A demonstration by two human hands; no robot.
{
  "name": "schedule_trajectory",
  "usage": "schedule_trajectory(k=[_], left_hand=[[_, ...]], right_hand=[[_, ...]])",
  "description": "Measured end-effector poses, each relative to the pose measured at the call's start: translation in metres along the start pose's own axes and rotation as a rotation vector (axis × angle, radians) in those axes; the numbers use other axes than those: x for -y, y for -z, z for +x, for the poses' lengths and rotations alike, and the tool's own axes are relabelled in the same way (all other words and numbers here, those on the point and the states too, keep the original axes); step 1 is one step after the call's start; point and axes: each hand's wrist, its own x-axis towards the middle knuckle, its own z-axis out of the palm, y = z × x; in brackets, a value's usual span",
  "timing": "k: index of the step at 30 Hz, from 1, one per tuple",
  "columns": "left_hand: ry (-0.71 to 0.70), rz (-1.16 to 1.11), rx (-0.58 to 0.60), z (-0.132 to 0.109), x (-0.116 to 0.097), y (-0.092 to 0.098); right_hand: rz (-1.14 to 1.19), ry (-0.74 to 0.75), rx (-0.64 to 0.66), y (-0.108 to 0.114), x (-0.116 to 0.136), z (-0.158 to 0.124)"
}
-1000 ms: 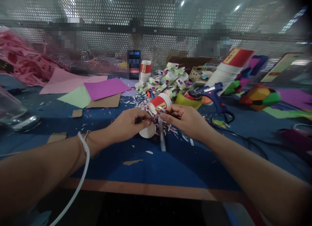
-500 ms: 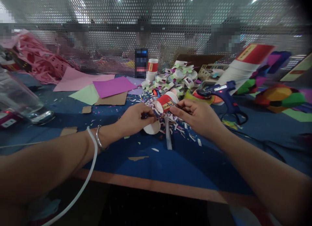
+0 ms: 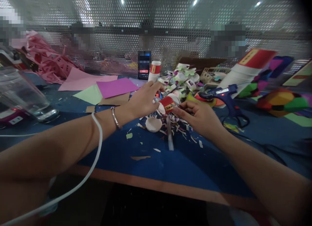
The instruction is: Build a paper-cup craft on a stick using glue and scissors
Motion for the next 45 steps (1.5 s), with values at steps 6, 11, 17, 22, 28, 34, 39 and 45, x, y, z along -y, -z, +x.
schedule_trajectory(k=[6, 11, 17, 22, 28, 34, 39, 45], left_hand=[[0.036, 0.038, 0.021, 0.005, 0.017, -0.032], [0.120, -0.022, -0.125, 0.005, 0.030, -0.035], [0.181, -0.102, -0.350, 0.014, 0.059, -0.013], [0.369, -0.051, -0.355, 0.016, 0.087, 0.012], [0.411, -0.095, -0.241, 0.015, 0.090, 0.019], [0.285, -0.152, -0.210, 0.009, 0.046, 0.010], [0.162, -0.134, -0.179, 0.001, 0.006, -0.001], [0.125, -0.328, -0.244, -0.004, -0.012, -0.016]], right_hand=[[0.003, 0.034, -0.023, 0.000, -0.003, 0.001], [0.008, 0.029, -0.038, -0.003, -0.005, 0.002], [-0.012, 0.008, -0.057, -0.002, -0.006, 0.002], [-0.040, 0.006, -0.027, -0.002, -0.005, 0.002], [-0.040, 0.001, -0.025, -0.001, -0.003, 0.002], [0.123, 0.010, -0.113, 0.003, 0.004, -0.003], [0.294, 0.104, -0.157, 0.003, 0.014, -0.009], [0.335, 0.113, -0.180, -0.001, 0.018, -0.010]])
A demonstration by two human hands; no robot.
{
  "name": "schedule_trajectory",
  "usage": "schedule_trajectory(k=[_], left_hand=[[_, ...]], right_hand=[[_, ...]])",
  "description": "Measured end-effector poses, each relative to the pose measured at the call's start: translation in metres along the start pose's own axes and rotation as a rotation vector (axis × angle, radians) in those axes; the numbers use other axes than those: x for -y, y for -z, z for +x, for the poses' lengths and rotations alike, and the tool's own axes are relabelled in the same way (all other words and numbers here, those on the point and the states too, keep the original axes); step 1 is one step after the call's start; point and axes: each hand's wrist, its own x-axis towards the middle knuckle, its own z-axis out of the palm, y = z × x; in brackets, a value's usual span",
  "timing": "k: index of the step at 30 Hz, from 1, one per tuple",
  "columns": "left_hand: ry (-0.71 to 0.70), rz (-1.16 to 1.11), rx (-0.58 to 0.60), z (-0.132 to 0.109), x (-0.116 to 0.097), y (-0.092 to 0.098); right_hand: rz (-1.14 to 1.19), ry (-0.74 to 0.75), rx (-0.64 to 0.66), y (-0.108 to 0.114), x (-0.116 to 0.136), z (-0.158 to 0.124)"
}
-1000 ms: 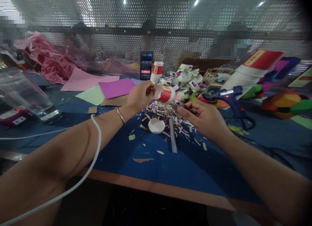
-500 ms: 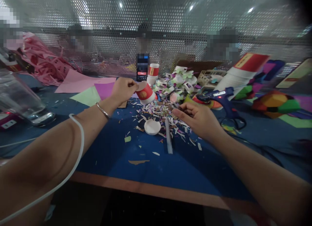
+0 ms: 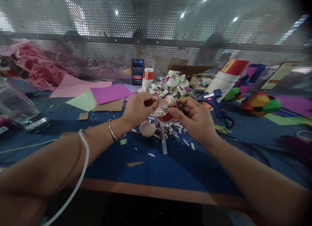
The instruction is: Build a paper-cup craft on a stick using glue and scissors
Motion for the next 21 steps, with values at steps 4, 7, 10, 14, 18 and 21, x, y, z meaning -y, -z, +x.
schedule_trajectory(k=[4, 7, 10, 14, 18, 21], left_hand=[[-0.112, -0.010, -0.066, -0.006, -0.009, -0.004], [-0.159, -0.007, -0.096, -0.009, -0.014, -0.004], [-0.122, -0.016, -0.080, -0.008, -0.014, -0.003], [0.093, -0.112, 0.017, -0.003, -0.006, -0.001], [0.196, -0.224, 0.138, 0.002, 0.004, -0.002], [0.206, -0.283, 0.193, 0.004, 0.007, -0.004]], right_hand=[[-0.011, -0.003, -0.030, 0.001, 0.003, -0.001], [-0.038, -0.007, -0.057, 0.002, 0.008, -0.003], [-0.031, 0.001, -0.066, 0.001, 0.010, -0.005], [-0.017, 0.051, -0.026, 0.000, 0.006, -0.005], [-0.024, 0.077, 0.069, 0.000, 0.003, -0.007], [-0.041, 0.079, 0.153, 0.000, 0.002, -0.008]])
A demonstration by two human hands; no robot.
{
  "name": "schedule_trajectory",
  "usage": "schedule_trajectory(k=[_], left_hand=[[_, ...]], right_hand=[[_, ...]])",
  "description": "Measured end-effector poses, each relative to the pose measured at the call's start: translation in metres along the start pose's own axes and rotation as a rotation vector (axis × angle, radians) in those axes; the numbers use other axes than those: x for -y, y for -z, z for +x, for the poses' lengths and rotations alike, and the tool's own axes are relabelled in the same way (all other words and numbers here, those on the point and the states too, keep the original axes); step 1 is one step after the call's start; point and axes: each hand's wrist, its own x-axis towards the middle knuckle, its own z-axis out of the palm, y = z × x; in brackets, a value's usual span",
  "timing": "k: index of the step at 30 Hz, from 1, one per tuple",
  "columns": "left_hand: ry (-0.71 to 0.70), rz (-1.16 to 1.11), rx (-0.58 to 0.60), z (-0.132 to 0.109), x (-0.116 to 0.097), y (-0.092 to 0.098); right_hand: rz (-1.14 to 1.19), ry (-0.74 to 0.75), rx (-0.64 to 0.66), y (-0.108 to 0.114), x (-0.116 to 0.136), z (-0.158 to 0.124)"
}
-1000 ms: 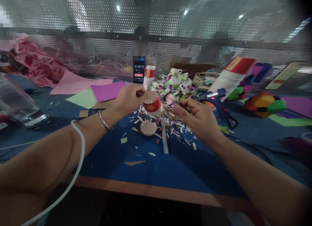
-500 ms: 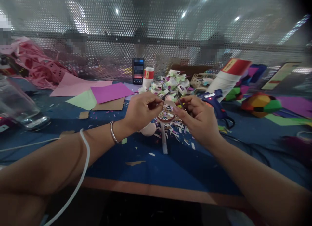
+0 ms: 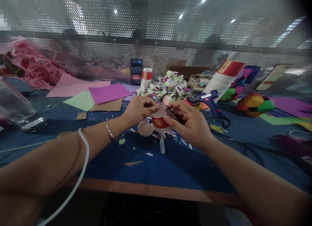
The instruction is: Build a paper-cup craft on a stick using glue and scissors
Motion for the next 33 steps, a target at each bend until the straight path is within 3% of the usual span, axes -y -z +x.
schedule_trajectory(k=[11, 20, 25, 28, 33], left_hand=[[0.011, -0.075, -0.039, -0.002, -0.006, -0.001], [0.007, -0.182, 0.015, -0.002, -0.001, -0.003], [0.077, -0.303, 0.041, -0.002, -0.004, -0.004], [0.084, -0.305, -0.018, 0.000, 0.001, -0.004], [-0.030, -0.139, -0.069, 0.005, 0.019, -0.006]], right_hand=[[-0.214, 0.067, 0.049, 0.009, 0.002, 0.001], [-0.290, 0.140, 0.058, 0.008, 0.008, 0.001], [-0.271, 0.116, 0.072, 0.010, 0.007, 0.000], [-0.239, 0.077, 0.010, 0.012, 0.009, -0.001], [-0.228, 0.071, -0.252, 0.022, 0.018, -0.003]])
